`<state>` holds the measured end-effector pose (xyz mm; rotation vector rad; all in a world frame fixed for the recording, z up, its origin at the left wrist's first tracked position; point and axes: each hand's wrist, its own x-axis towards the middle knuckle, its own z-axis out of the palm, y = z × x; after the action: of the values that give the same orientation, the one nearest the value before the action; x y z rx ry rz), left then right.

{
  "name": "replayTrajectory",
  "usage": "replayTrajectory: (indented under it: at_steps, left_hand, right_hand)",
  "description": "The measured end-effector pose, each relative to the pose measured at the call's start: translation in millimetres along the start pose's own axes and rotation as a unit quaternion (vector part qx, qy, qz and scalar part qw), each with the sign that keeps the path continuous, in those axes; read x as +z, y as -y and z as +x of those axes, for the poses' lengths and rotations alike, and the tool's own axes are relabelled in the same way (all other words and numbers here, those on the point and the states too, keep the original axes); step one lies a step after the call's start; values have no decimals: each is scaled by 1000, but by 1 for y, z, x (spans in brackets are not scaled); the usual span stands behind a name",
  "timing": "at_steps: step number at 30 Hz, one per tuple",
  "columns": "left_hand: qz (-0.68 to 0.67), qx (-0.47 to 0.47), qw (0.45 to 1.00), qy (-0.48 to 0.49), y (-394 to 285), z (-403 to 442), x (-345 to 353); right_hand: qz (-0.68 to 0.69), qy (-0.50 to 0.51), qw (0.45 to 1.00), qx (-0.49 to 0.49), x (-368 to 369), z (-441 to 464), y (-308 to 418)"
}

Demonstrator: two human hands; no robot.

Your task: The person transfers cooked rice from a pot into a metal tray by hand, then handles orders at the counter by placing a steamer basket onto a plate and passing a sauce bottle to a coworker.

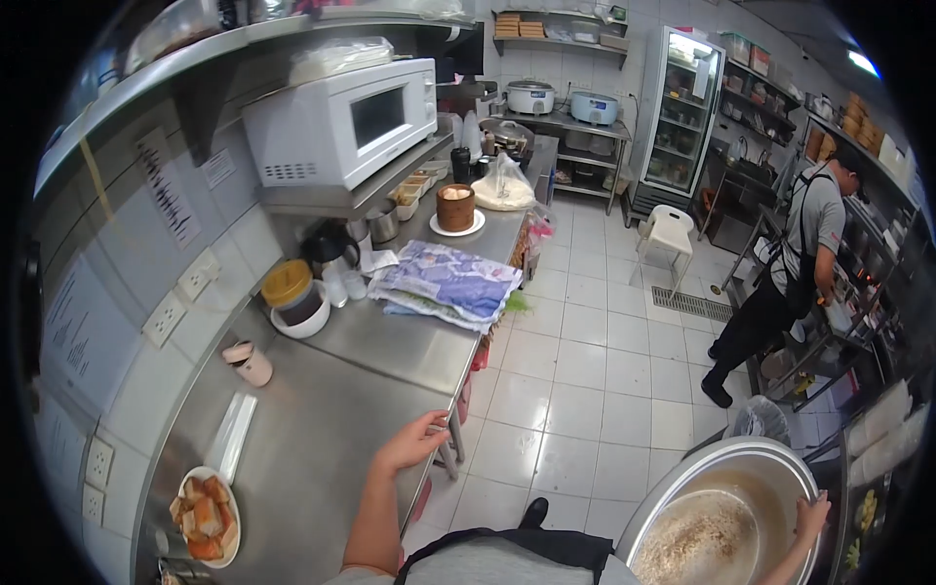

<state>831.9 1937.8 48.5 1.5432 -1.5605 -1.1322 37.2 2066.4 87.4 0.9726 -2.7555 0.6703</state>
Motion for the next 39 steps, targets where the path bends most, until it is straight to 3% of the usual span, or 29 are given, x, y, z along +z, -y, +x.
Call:
replayTrajectory:
  at_steps: [4, 8, 13, 17, 19, 23, 26, 30, 32, 33, 36, 39]
  left_hand:
    - [7, -57, 998, 12, 14, 76, 17]
    - [-40, -76, 996, -10, 19, 122, 14]
    - [-22, -136, 988, -67, 5, 151, -17]
    - [-98, -121, 983, -101, 23, 205, -49]
    - [-207, -99, 967, -109, 13, 250, -61]
    - [-242, -74, 964, -77, -17, 363, -81]
    - [-142, -2, 989, -47, -35, 450, -82]
    - [-145, 45, 988, 10, -51, 545, -83]
    - [-104, 9, 994, -20, -53, 573, -79]
    - [-80, -11, 996, -42, -50, 584, -77]
    - [-24, -62, 994, -90, -25, 608, -75]
    - [10, -150, 976, -156, -23, 612, -73]
  right_hand:
    - [-41, 34, 998, 20, 14, 27, 93]
    - [-48, 15, 997, -53, 87, 125, 133]
    - [-65, 52, 988, -134, 176, 202, 251]
    - [-54, 11, 984, -169, 238, 240, 325]
    - [-25, 50, 991, -122, 234, 238, 372]
    - [-5, 54, 995, -80, 245, 279, 417]
    - [0, 29, 997, -76, 268, 311, 423]
    - [-4, 9, 998, -62, 302, 362, 443]
    - [-5, 45, 998, -32, 309, 377, 482]
    - [0, 14, 999, -32, 346, 407, 474]
    - [-17, 1, 995, -95, 385, 455, 527]
    - [29, 53, 991, -115, 424, 503, 602]
